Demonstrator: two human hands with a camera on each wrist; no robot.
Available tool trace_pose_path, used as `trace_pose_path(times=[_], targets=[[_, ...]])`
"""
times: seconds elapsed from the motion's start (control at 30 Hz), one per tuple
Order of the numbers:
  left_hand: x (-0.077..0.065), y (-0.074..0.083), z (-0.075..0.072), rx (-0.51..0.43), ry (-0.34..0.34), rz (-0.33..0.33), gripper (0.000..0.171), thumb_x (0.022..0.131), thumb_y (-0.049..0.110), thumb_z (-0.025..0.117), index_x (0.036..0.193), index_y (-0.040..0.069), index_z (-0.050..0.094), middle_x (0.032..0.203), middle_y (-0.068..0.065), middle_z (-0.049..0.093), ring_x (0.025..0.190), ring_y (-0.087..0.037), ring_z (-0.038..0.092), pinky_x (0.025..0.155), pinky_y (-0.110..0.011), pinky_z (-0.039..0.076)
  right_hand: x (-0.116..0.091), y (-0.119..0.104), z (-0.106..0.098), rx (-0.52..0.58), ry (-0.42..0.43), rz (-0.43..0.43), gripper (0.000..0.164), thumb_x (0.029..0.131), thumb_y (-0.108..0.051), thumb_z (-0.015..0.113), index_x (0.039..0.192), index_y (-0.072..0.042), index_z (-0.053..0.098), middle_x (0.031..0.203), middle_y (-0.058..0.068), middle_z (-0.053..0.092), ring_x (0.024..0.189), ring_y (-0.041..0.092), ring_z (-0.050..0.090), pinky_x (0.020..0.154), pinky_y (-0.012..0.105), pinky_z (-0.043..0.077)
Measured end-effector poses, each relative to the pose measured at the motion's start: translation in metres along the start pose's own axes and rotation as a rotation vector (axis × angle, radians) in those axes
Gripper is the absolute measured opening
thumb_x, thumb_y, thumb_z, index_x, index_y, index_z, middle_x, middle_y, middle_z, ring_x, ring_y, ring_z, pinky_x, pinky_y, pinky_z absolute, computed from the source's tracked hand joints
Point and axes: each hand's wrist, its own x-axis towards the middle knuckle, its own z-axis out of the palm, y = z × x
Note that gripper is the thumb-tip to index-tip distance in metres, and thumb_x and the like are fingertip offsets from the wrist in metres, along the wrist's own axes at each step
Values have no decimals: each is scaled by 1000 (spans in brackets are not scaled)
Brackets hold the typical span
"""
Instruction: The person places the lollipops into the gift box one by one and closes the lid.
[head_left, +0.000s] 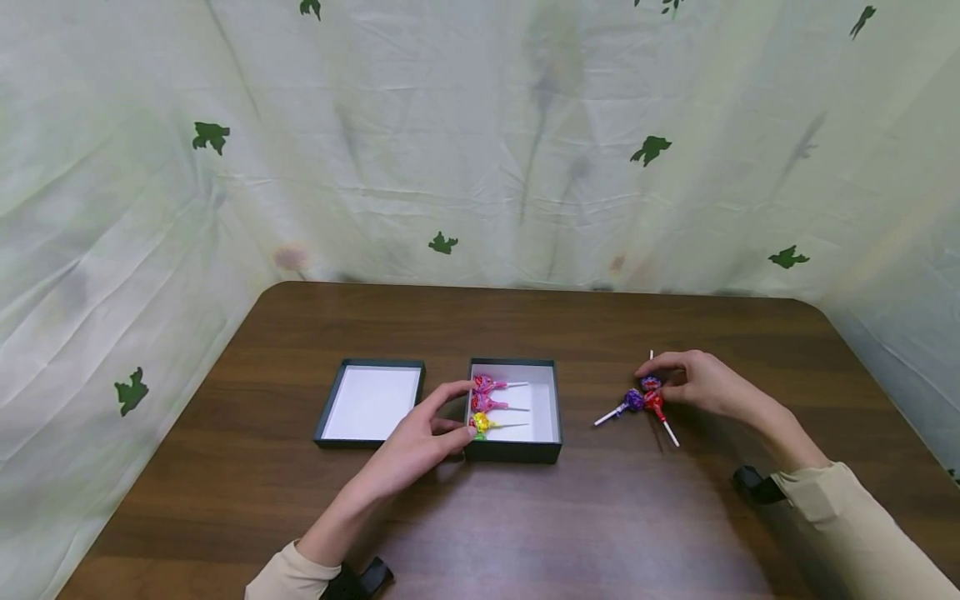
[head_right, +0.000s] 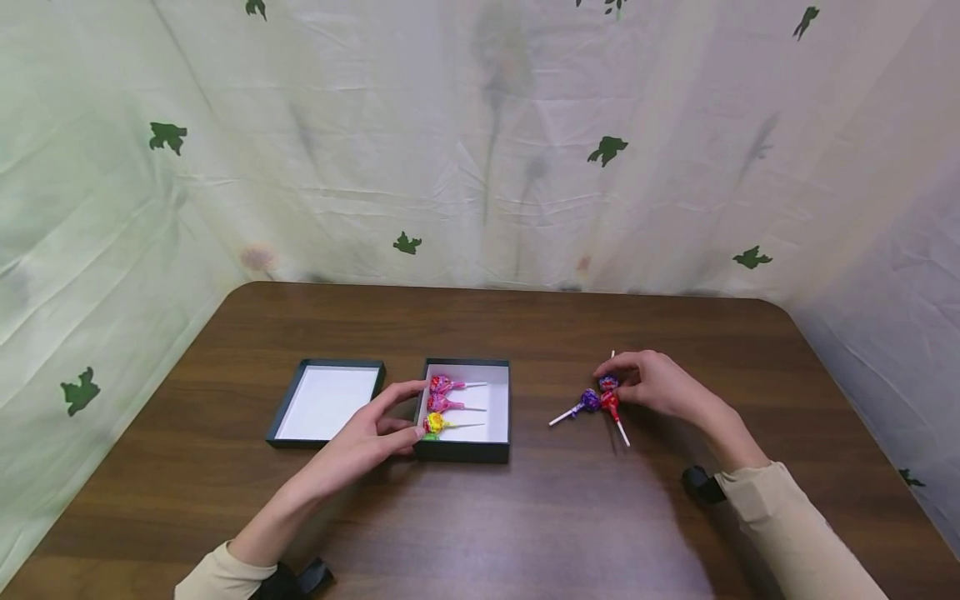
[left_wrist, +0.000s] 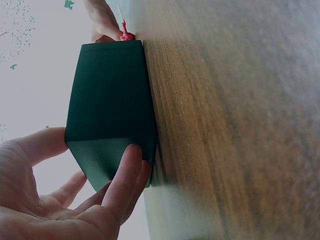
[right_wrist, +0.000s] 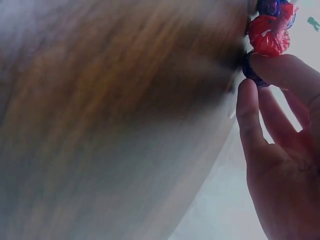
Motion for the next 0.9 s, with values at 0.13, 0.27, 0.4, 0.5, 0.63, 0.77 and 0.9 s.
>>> trace_pose_path(times=[0.13,0.27,0.4,0.5,0.63,0.77,0.9], targets=[[-1,1,0,-7,-3,2,58,91,22,69,144,27,46,151,-4,38,110,-26,62,83,-40,52,0,-1,1,-22,17,16,34,80,1,75,110,-14,72,105,3,69,90,18,63,76,35,50],[-1,1,0,-15,-9,11,58,91,23,69,145,26,46,151,-6,38,110,-27,61,84,-41,53,0,-3,1,-48,35,34,27,82,-7,77,109,-14,72,100,-1,69,89,18,62,77,39,50],[-1,1,0,-12,-13,18,59,92,23,68,146,25,45,152,-8,36,112,-28,61,84,-42,53,-2,-4,2,-104,68,40,23,84,-17,79,107,-18,74,103,-2,68,95,22,58,81,43,46],[0,0,0,-7,-9,13,59,92,22,69,145,26,45,152,-7,37,111,-28,61,83,-41,53,-2,-5,3,-122,98,43,20,84,-22,79,104,-21,74,102,-4,69,98,23,57,83,45,45],[0,0,0,-10,-8,10,58,91,23,69,145,27,46,151,-5,38,110,-26,61,84,-41,53,-3,-8,5,-80,117,42,20,86,-27,78,104,-21,73,98,-7,70,96,19,61,84,45,47],[-2,1,-1,-16,-11,17,59,92,23,69,146,25,45,152,-7,37,110,-27,61,84,-42,53,-4,-14,8,-22,128,42,20,86,-27,77,105,-20,72,95,-8,70,92,15,64,80,39,50],[-2,1,-1,-18,-13,22,59,92,23,68,146,24,44,153,-9,36,111,-28,61,83,-42,53,-4,-21,11,13,149,34,19,87,-26,77,104,-19,73,92,-7,70,89,14,65,75,33,52]])
